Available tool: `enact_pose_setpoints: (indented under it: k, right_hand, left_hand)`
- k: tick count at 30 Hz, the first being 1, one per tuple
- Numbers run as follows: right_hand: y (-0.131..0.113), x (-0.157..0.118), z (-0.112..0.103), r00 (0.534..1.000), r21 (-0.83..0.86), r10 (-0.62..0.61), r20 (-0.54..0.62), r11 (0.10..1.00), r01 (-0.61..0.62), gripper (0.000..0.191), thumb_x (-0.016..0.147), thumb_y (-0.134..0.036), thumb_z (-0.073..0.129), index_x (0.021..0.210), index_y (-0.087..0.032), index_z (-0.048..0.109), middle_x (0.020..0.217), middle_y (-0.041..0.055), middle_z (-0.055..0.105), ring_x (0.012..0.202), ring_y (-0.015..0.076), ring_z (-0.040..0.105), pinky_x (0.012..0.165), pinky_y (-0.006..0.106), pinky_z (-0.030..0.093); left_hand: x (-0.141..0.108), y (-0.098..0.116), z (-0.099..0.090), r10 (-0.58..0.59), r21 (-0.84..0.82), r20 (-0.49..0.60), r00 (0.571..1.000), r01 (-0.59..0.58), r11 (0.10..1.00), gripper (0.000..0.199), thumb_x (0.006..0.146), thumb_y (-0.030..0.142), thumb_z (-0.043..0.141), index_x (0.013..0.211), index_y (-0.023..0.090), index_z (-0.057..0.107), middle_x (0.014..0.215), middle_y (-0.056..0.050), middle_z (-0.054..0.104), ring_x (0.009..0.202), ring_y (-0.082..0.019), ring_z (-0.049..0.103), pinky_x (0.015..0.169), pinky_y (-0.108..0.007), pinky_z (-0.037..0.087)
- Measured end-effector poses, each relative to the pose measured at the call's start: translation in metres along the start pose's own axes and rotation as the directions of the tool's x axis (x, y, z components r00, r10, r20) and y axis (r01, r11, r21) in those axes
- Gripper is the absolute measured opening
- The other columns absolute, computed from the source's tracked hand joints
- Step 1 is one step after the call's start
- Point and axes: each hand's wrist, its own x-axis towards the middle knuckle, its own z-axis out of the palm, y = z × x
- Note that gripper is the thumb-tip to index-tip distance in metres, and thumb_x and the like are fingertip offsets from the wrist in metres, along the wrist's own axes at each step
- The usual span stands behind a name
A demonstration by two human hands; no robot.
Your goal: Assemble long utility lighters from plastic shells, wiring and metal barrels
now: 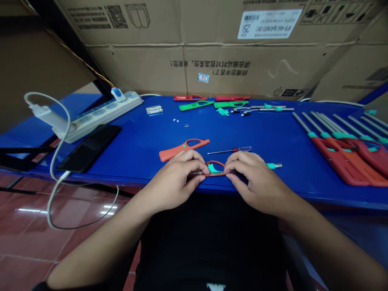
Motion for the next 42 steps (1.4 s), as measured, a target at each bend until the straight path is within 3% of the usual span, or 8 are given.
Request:
enact_pose_setpoints:
  k: [7, 14, 25, 32, 36, 42]
  right_hand:
    - [-0.001, 0.0, -0.001, 1.0, -0.02, -0.014, -0.008, 1.0, 0.014, 0.014, 0.095, -0.013, 0.054, 0.097, -0.022, 0.065, 0.102, 0.0054, 0.065, 0.098, 0.0218, 0.059, 0.092, 0.045, 0.043]
    - [-0.001, -0.005, -0.001, 0.988, -0.135, -0.122, -0.094, 0.985, 0.109, 0.019, 0.094, -0.014, 0.057, 0.1, -0.023, 0.072, 0.103, 0.0056, 0.066, 0.097, 0.0216, 0.059, 0.095, 0.045, 0.041]
    - [-0.007, -0.003, 0.001, 0.998, -0.208, -0.051, -0.04, 0.977, 0.041, 0.018, 0.095, -0.017, 0.053, 0.099, -0.02, 0.071, 0.099, 0.006, 0.065, 0.097, 0.0224, 0.057, 0.106, 0.051, 0.035]
    - [-0.002, -0.003, -0.009, 0.997, -0.067, -0.045, -0.062, 0.997, 0.041, 0.014, 0.094, -0.02, 0.059, 0.099, -0.026, 0.07, 0.102, 0.0033, 0.065, 0.099, 0.0206, 0.059, 0.101, 0.046, 0.038]
    - [0.003, -0.003, -0.017, 0.993, -0.081, -0.03, -0.115, 0.997, 0.021, 0.011, 0.089, -0.022, 0.066, 0.1, -0.024, 0.066, 0.106, 0.0045, 0.066, 0.102, 0.0219, 0.06, 0.097, 0.044, 0.041]
    - [0.002, -0.003, -0.017, 0.994, -0.09, -0.031, -0.101, 0.996, 0.022, 0.018, 0.089, -0.02, 0.063, 0.106, -0.024, 0.062, 0.108, 0.0047, 0.067, 0.104, 0.0222, 0.061, 0.099, 0.045, 0.042]
  left_hand:
    - [-0.002, -0.001, 0.003, 0.031, 0.016, -0.021, 0.999, -0.031, 0.999, 0.02, 0.094, 0.012, 0.057, 0.103, 0.022, 0.071, 0.11, -0.005, 0.059, 0.106, -0.019, 0.059, 0.095, -0.039, 0.052]
    - [-0.002, -0.002, 0.003, 0.067, 0.04, -0.032, 0.997, -0.066, 0.997, 0.022, 0.093, 0.011, 0.057, 0.104, 0.02, 0.074, 0.109, -0.007, 0.059, 0.105, -0.02, 0.059, 0.093, -0.04, 0.053]
    - [-0.002, -0.002, 0.004, 0.073, 0.074, -0.035, 0.997, -0.07, 0.995, 0.021, 0.094, 0.012, 0.057, 0.102, 0.017, 0.076, 0.107, -0.008, 0.061, 0.102, -0.019, 0.059, 0.091, -0.037, 0.052]
    - [-0.005, -0.007, 0.006, 0.094, 0.058, -0.099, 0.991, -0.089, 0.994, 0.022, 0.094, 0.014, 0.06, 0.107, 0.021, 0.076, 0.111, -0.006, 0.064, 0.104, -0.018, 0.062, 0.091, -0.036, 0.053]
    - [-0.007, -0.008, 0.005, 0.093, 0.051, -0.095, 0.991, -0.088, 0.995, 0.022, 0.094, 0.014, 0.059, 0.107, 0.022, 0.075, 0.113, -0.006, 0.064, 0.105, -0.018, 0.063, 0.091, -0.036, 0.054]
    - [-0.006, -0.002, 0.003, 0.036, 0.024, -0.079, 0.996, -0.034, 0.999, 0.022, 0.093, 0.016, 0.061, 0.112, 0.022, 0.07, 0.114, -0.005, 0.065, 0.109, -0.018, 0.062, 0.097, -0.035, 0.053]
